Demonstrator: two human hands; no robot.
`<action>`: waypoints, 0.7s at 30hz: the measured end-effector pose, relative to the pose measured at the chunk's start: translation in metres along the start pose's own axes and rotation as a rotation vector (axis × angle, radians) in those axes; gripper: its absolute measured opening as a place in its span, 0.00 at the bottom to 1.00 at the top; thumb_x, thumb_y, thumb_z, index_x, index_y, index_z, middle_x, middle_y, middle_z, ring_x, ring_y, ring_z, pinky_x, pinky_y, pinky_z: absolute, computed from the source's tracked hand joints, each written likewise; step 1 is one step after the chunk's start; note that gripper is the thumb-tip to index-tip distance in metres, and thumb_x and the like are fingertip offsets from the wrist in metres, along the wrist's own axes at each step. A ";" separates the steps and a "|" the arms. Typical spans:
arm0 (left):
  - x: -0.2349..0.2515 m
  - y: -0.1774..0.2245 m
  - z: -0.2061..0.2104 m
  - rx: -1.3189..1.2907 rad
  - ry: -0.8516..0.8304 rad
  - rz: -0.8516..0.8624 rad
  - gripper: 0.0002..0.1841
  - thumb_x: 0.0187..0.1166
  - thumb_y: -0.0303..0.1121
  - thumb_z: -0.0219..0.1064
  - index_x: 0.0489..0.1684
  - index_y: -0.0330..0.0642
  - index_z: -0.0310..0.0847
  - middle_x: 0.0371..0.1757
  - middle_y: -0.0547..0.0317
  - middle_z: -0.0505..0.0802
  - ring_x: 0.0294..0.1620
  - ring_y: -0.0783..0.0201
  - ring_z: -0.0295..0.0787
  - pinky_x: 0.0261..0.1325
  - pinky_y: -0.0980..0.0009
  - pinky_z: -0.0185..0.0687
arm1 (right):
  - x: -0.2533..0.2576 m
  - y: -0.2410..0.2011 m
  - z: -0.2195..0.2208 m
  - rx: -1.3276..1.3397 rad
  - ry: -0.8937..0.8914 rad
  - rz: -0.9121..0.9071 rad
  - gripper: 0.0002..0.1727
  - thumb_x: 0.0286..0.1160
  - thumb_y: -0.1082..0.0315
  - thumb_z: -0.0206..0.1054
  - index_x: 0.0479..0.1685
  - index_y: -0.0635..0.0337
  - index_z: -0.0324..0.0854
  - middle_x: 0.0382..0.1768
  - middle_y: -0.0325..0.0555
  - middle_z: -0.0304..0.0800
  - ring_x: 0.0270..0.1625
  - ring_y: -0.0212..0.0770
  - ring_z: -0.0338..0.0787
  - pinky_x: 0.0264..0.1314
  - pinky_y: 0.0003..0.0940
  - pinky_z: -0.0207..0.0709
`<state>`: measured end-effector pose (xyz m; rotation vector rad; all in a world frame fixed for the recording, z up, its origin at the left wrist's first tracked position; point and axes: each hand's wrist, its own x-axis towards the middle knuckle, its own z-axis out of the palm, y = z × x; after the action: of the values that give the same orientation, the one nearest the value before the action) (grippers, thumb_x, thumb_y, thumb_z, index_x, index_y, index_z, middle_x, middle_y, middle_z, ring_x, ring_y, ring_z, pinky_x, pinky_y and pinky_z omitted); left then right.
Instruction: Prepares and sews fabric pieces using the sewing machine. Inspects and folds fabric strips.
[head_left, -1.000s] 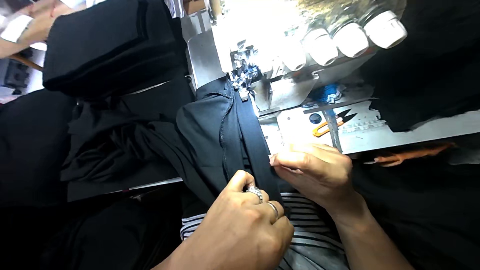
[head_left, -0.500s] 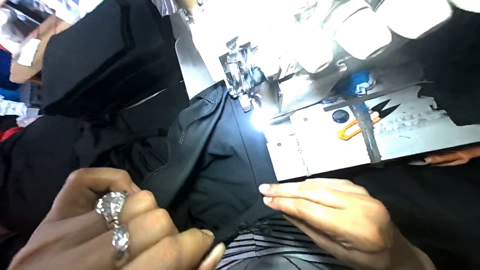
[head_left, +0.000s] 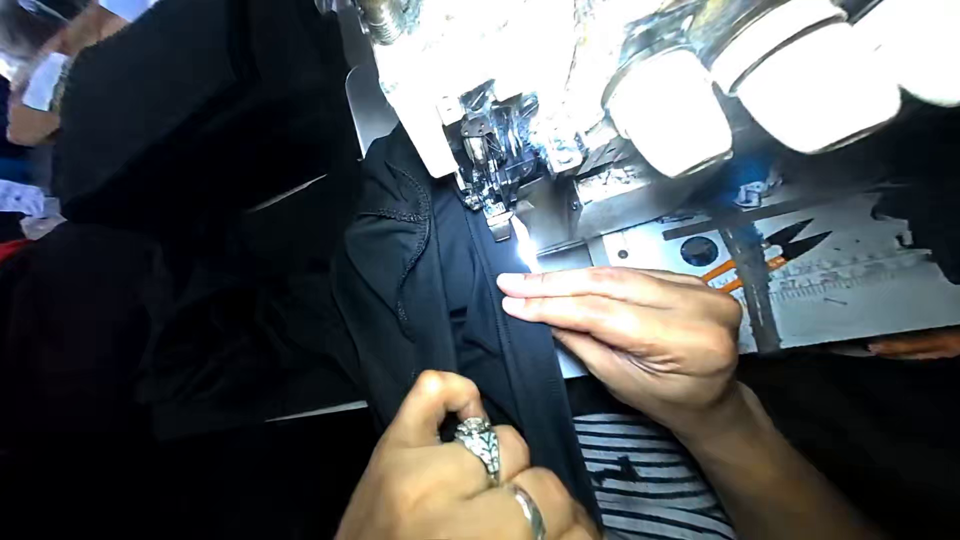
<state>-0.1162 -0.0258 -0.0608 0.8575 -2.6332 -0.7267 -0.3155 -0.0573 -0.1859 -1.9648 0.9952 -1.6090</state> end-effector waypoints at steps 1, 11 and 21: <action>-0.001 -0.002 0.006 0.020 0.016 0.010 0.09 0.76 0.35 0.73 0.25 0.46 0.92 0.19 0.61 0.82 0.26 0.62 0.73 0.56 0.59 0.61 | -0.001 0.001 0.001 -0.011 0.017 -0.010 0.06 0.73 0.76 0.74 0.39 0.61 0.97 0.49 0.46 0.99 0.57 0.36 0.96 0.61 0.26 0.89; 0.009 -0.010 0.030 0.148 0.089 0.035 0.10 0.77 0.36 0.70 0.23 0.49 0.87 0.17 0.64 0.79 0.25 0.63 0.72 0.56 0.59 0.62 | 0.001 0.008 0.004 -0.035 0.078 -0.061 0.06 0.70 0.79 0.74 0.37 0.61 0.97 0.47 0.48 0.99 0.54 0.36 0.97 0.58 0.27 0.89; 0.028 -0.032 0.032 0.382 0.207 -0.005 0.11 0.79 0.37 0.65 0.25 0.47 0.85 0.18 0.63 0.79 0.24 0.64 0.74 0.52 0.59 0.66 | 0.001 0.012 0.005 -0.003 0.087 -0.067 0.07 0.70 0.80 0.74 0.37 0.61 0.97 0.47 0.48 0.99 0.55 0.36 0.97 0.60 0.28 0.90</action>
<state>-0.1363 -0.0531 -0.1021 0.9756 -2.6166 -0.1214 -0.3141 -0.0664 -0.1950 -1.9643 0.9741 -1.7430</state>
